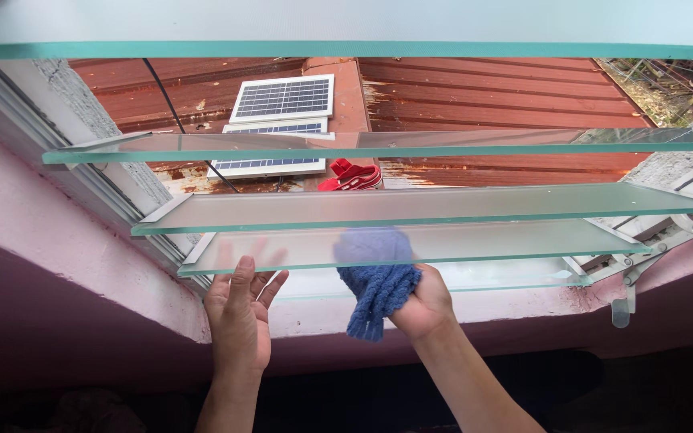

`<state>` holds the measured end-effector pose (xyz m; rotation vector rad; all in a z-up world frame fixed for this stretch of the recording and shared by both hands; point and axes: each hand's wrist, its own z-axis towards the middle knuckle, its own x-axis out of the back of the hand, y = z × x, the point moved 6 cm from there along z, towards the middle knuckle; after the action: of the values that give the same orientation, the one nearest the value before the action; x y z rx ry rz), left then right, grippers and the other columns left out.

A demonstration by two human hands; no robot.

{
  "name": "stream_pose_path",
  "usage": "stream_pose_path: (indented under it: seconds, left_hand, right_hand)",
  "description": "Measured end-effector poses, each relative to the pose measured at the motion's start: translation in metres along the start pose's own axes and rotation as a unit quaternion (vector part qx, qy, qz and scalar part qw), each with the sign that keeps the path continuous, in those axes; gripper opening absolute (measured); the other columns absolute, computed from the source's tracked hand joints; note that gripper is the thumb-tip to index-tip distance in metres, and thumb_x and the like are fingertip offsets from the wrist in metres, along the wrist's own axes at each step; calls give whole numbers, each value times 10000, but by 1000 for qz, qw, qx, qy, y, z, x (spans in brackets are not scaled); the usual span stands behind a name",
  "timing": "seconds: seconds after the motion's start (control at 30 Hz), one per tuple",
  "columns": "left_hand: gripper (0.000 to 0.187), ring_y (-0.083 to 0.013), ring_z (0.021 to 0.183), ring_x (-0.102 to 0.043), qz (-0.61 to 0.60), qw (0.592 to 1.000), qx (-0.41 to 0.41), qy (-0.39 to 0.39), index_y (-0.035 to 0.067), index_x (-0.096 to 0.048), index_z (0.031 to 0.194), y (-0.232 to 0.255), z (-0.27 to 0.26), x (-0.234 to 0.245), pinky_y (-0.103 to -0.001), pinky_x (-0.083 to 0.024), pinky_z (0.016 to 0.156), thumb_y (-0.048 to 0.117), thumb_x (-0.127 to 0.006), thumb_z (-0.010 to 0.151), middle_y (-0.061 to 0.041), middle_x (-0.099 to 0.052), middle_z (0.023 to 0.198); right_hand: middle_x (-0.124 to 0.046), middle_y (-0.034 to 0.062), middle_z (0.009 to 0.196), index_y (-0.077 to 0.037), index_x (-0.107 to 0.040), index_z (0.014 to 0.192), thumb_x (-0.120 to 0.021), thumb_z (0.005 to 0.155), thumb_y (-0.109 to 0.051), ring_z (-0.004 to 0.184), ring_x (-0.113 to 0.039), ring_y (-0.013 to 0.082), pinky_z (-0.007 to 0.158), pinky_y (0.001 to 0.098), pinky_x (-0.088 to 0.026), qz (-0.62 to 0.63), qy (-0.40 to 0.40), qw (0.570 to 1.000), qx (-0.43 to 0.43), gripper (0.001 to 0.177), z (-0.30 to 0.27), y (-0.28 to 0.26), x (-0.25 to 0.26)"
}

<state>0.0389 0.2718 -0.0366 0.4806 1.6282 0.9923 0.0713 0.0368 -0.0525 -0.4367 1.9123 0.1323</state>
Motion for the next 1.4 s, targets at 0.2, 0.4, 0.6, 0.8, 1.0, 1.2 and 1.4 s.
stream_pose_path:
  seconds: [0.2,0.4,0.6,0.8,1.0,1.2,1.4]
  left_hand:
    - [270,-237,936,-737,19,1000,-15,-4,-43,-559,1123,7,13,15,-442,-625,923,152,-662,967,-163,-702,1005]
    - [396,-188,941,-754,-1,1000,7,-24,-24,-593,1272,17,21,16,-337,-604,881,124,-662,911,-123,-767,1032]
    - [371,-165,985,-717,5,999,-37,-28,-57,-605,1279,28,23,18,-325,-559,926,72,-688,942,-141,-743,1053]
    - [364,-187,1108,-624,-21,999,-29,-26,-98,-599,1239,25,26,31,-355,-470,1032,73,-737,948,-163,-675,1166]
    - [391,-156,1191,-603,-3,999,-39,-22,-45,-589,1233,31,23,34,-317,-456,1056,131,-706,904,-134,-646,1263]
    - [383,-227,972,-625,-26,999,23,-9,-138,-584,1179,24,22,42,-407,-531,880,139,-734,961,-215,-647,1093]
    - [405,-171,1043,-598,-16,997,13,-69,12,-619,1260,48,28,50,-344,-498,900,278,-666,958,-116,-663,1176]
  right_hand:
    - [-555,312,1364,126,-444,1389,-277,1049,-132,1250,-581,407,1088,525,-466,40,-56,994,-84,459,17,68,-26]
    - [-572,317,1312,150,-460,1376,-339,1037,-180,1220,-606,394,1068,516,-474,-9,23,996,-80,489,-17,68,-18]
    - [-596,286,1317,108,-476,1350,-387,1058,-216,1217,-604,379,1077,510,-478,29,-104,990,-95,445,44,110,-42]
    - [-598,321,1284,160,-474,1338,-355,1052,-160,1185,-633,381,1050,504,-503,-5,-29,997,-78,445,6,110,-20]
    - [-606,339,1270,180,-488,1319,-340,1020,-155,1162,-652,401,1022,508,-519,-38,8,998,-49,473,17,112,-20]
    - [-604,317,1279,153,-484,1309,-367,1068,-165,1180,-633,391,1042,520,-520,-13,-93,991,-92,416,55,160,-33]
    - [-622,331,1239,163,-505,1315,-368,1048,-183,1130,-668,386,978,496,-538,-40,-44,994,-91,458,4,146,-31]
